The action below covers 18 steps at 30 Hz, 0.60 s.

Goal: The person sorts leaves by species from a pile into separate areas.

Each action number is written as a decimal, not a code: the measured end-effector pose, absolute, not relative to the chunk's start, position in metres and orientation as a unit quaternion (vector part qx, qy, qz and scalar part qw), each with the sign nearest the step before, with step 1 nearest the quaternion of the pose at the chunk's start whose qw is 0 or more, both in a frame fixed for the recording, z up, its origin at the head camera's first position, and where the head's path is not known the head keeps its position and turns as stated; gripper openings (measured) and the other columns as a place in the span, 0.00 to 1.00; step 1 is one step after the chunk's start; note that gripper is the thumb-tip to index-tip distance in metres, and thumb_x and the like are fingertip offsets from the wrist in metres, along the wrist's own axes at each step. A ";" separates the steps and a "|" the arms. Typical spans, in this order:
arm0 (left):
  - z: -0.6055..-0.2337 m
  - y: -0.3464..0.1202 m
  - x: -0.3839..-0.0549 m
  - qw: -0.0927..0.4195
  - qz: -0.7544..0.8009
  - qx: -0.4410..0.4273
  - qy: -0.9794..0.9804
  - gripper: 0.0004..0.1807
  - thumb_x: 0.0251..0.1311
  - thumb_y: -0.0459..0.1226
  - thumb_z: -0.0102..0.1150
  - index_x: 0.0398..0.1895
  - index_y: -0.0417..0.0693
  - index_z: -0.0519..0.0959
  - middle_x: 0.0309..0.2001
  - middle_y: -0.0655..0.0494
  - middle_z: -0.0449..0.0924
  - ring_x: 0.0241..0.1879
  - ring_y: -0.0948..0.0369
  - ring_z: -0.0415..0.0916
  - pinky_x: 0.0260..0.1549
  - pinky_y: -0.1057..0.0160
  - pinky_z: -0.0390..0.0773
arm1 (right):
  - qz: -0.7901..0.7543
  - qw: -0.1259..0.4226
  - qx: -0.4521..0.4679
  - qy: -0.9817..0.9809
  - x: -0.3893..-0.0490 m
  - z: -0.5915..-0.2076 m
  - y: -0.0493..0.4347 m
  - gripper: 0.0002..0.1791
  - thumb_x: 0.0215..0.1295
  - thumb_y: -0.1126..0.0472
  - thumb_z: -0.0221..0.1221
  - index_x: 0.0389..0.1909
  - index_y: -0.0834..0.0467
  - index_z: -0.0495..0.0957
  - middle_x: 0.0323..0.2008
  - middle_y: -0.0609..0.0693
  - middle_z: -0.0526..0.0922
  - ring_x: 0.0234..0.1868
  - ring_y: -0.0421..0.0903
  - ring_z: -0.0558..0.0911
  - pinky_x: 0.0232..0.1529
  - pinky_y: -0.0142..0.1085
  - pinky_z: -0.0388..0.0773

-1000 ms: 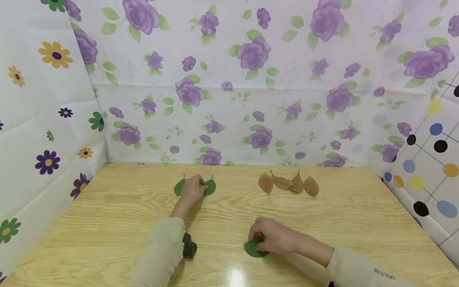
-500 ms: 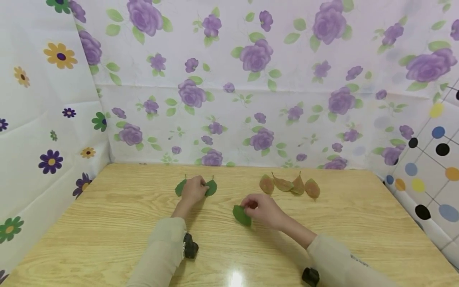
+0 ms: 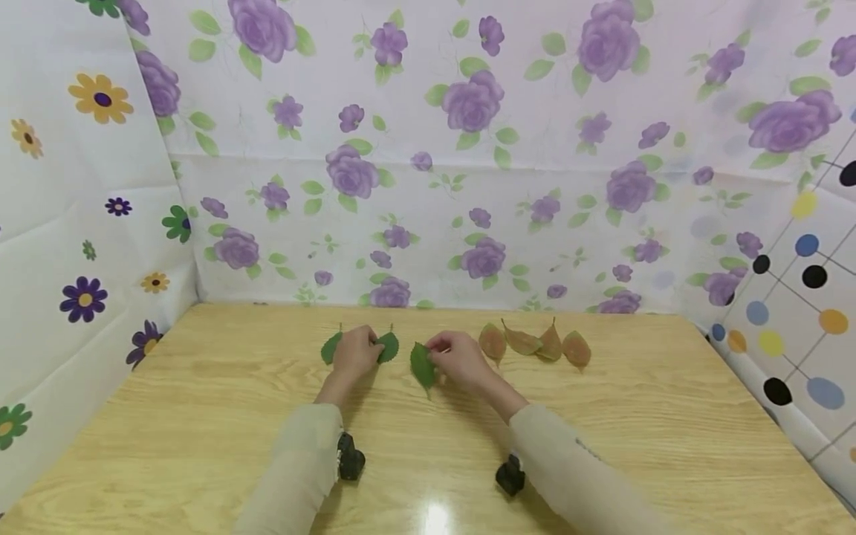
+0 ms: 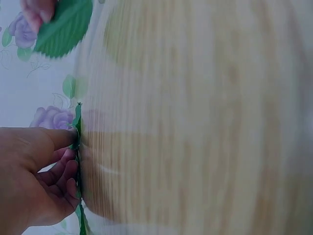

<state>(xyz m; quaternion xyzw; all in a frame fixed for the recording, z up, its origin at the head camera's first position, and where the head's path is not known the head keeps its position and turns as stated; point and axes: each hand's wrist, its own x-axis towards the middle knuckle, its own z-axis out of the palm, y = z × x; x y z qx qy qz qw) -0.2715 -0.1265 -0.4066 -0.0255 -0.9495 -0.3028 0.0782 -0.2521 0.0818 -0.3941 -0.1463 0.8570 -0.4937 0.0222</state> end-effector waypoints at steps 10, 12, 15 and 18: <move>-0.407 -0.127 -0.274 0.072 -0.300 -0.022 -0.951 0.08 0.61 0.33 0.62 0.37 0.33 0.79 0.33 0.46 0.80 0.33 0.51 0.78 0.32 0.56 0.79 | -0.509 -0.034 -0.060 0.858 -0.286 -0.409 0.057 0.06 0.59 0.71 0.61 0.37 0.66 0.82 0.32 0.52 0.82 0.36 0.46 0.79 0.39 0.35 0.78; -0.408 -0.127 -0.274 0.072 -0.299 -0.021 -0.951 0.08 0.61 0.33 0.62 0.37 0.33 0.79 0.33 0.46 0.81 0.34 0.51 0.79 0.32 0.55 0.79 | -0.512 -0.048 -0.039 0.857 -0.288 -0.412 0.053 0.06 0.59 0.71 0.60 0.37 0.66 0.83 0.32 0.53 0.82 0.37 0.48 0.80 0.40 0.36 0.79; -0.408 -0.126 -0.274 0.071 -0.298 -0.016 -0.952 0.09 0.61 0.33 0.62 0.38 0.34 0.79 0.34 0.46 0.81 0.35 0.51 0.79 0.33 0.55 0.79 | -0.511 -0.062 -0.002 0.857 -0.288 -0.413 0.048 0.06 0.59 0.70 0.61 0.37 0.65 0.83 0.33 0.54 0.83 0.38 0.50 0.81 0.40 0.38 0.80; -0.407 -0.125 -0.273 0.069 -0.298 -0.009 -0.952 0.08 0.61 0.34 0.62 0.38 0.35 0.79 0.34 0.46 0.81 0.35 0.51 0.79 0.33 0.55 0.79 | -0.507 -0.066 0.022 0.859 -0.287 -0.412 0.043 0.06 0.60 0.68 0.61 0.37 0.64 0.83 0.34 0.54 0.83 0.37 0.50 0.82 0.39 0.38 0.80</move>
